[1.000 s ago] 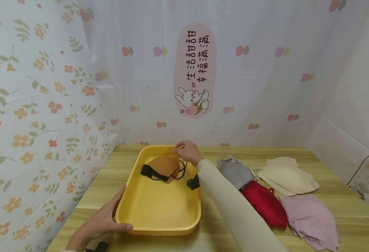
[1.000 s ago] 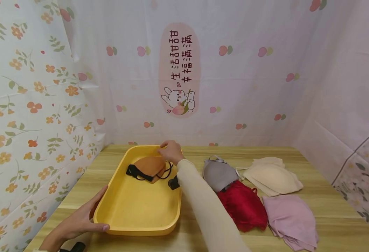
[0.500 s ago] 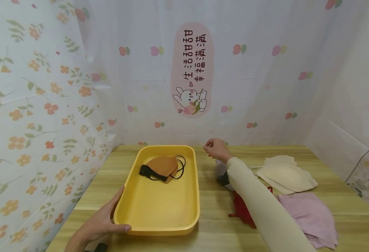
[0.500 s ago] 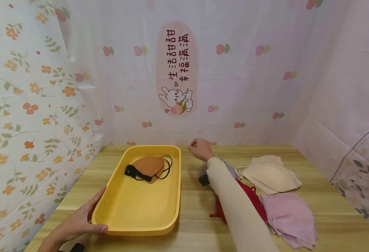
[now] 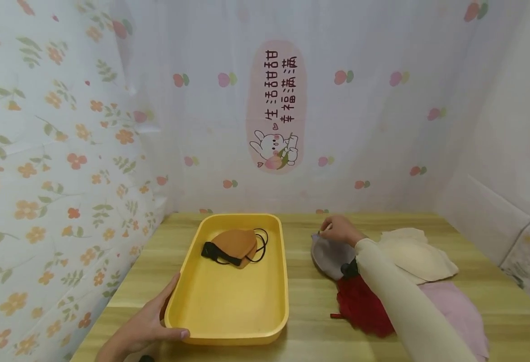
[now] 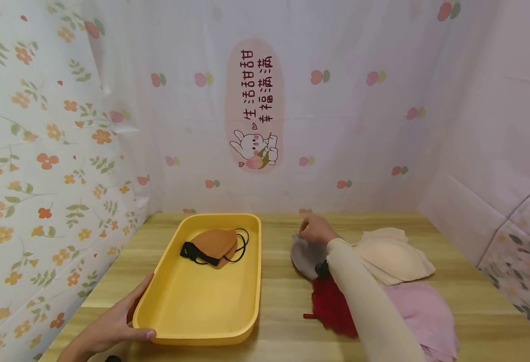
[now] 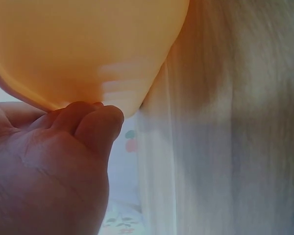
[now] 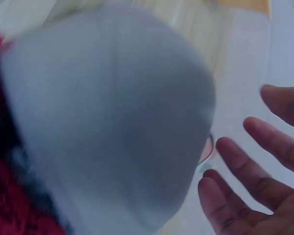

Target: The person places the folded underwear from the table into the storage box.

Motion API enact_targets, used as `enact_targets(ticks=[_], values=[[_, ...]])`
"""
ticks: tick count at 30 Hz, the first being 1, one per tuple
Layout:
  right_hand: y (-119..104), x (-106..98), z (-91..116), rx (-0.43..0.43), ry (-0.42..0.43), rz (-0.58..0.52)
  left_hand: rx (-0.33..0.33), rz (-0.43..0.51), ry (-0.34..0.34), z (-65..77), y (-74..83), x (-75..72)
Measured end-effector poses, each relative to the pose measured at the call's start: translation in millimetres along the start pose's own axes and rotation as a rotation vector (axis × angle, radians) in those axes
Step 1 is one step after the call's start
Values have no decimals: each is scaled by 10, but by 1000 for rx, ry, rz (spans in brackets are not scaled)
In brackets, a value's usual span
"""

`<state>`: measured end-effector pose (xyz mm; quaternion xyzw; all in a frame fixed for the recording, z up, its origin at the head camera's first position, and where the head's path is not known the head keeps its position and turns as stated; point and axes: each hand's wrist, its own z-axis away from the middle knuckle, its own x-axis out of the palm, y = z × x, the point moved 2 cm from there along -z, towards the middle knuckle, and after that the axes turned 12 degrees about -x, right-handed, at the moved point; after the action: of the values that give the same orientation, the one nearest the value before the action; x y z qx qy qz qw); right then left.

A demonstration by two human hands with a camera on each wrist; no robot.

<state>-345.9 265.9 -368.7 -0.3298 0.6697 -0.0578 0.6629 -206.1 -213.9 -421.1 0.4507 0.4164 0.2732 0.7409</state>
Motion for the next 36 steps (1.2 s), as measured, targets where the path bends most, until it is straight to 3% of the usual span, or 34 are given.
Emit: enact_targets(ticks=[4, 10, 14, 20, 26, 31, 36], values=[[90, -43, 99, 47, -56, 22, -9, 13, -16, -8, -19, -5], [202, -175, 257, 98, -79, -11, 25, -68, 18, -54, 21, -30], [272, -208, 315, 153, -109, -32, 40, -71, 24, -58, 25, -40], [353, -119, 327, 175, -143, 26, 31, -77, 28, -16, -4, -47], [365, -51, 290, 190, -142, 1, 42, -104, 63, 6, 9, -76], [358, -5, 293, 202, -179, 4, 8, -99, 55, 23, -15, -70], [369, 20, 307, 210, -160, -4, 29, -97, 52, 11, -25, -53]])
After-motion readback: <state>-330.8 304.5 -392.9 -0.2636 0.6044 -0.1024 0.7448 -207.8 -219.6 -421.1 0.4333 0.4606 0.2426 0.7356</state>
